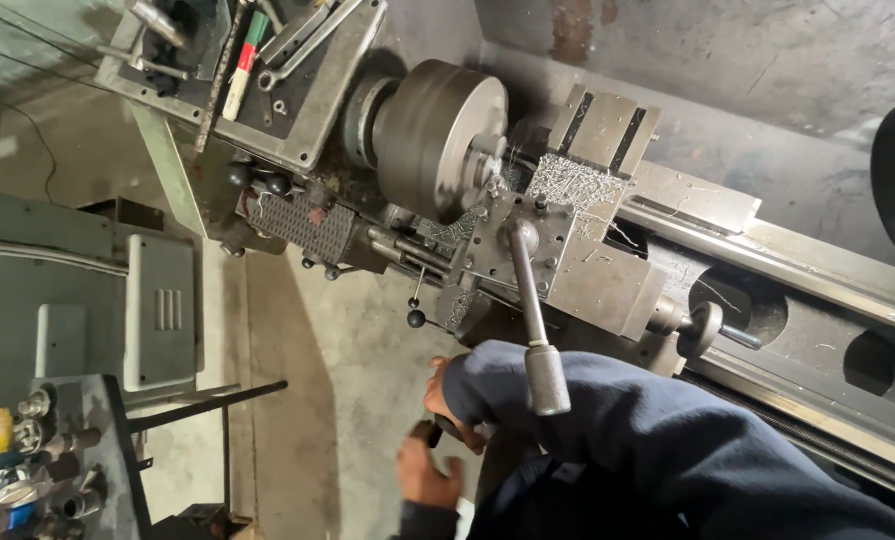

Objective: Operating a metal lathe to machine a metal part.

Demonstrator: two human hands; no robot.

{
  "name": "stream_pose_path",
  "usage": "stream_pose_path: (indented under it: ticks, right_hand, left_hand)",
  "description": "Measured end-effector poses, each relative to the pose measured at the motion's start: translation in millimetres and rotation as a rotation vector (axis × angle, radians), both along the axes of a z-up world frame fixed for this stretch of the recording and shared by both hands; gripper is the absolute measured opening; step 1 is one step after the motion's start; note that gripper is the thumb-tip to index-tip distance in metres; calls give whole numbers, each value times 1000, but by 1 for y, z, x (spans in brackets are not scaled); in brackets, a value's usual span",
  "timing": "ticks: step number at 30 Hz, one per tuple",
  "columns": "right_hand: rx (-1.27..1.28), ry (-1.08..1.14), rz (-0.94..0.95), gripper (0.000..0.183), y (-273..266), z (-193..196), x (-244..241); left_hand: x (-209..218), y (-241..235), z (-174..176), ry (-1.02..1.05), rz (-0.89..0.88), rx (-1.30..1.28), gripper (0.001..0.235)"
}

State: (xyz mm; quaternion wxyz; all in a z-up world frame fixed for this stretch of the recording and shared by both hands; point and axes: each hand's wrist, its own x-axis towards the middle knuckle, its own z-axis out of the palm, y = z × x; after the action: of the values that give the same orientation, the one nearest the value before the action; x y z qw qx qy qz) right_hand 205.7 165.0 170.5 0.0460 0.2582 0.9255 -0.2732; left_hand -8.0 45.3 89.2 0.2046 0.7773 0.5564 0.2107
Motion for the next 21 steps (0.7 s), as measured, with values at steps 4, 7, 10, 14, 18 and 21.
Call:
stream_pose_path:
  ticks: [4, 7, 10, 14, 18, 21]
  right_hand:
    - [4, 55, -35, 71, 2, 13, -17]
    - [15, 97, -50, 69, 6, 8, -32]
    - [21, 137, -69, 67, 6, -1, -44]
    - [26, 185, -107, 65, 3, -11, -58]
    - [34, 226, -166, 62, -1, -20, -60]
    - [38, 251, -220, 60, -7, -24, -52]
  left_hand:
    - [48, -23, 14, 49, 16, 355, 86]
    - [53, -23, -9, 116, 139, 367, 84]
    - [35, -31, -44, 79, 124, 208, 67]
    - [43, -31, -22, 13, 34, 223, 52]
    - [36, -37, -28, -43, 34, 59, 38]
    - [21, -47, -77, 25, 98, 5, 36]
